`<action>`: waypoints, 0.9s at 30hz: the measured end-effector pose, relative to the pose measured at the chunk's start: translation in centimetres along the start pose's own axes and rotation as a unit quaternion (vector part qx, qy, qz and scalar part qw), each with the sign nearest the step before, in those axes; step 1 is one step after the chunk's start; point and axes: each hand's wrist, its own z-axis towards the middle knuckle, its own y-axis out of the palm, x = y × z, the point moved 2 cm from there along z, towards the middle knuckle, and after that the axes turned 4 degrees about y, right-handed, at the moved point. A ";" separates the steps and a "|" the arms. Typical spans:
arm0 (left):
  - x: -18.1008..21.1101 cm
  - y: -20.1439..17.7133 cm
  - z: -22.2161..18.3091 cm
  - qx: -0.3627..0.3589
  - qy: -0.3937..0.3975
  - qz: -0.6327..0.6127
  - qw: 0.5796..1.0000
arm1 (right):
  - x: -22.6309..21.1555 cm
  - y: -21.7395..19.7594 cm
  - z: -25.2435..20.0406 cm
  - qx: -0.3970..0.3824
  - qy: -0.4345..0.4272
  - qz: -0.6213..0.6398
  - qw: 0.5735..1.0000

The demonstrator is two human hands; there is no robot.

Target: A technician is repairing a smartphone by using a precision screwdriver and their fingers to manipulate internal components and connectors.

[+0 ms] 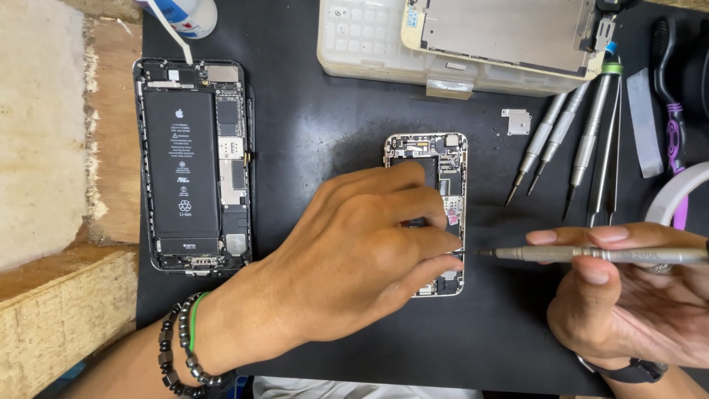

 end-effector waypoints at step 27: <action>0.1 1.4 -0.3 -0.055 0.041 0.101 0.993 | -1.6 -1.4 0.6 -0.149 0.158 0.054 0.975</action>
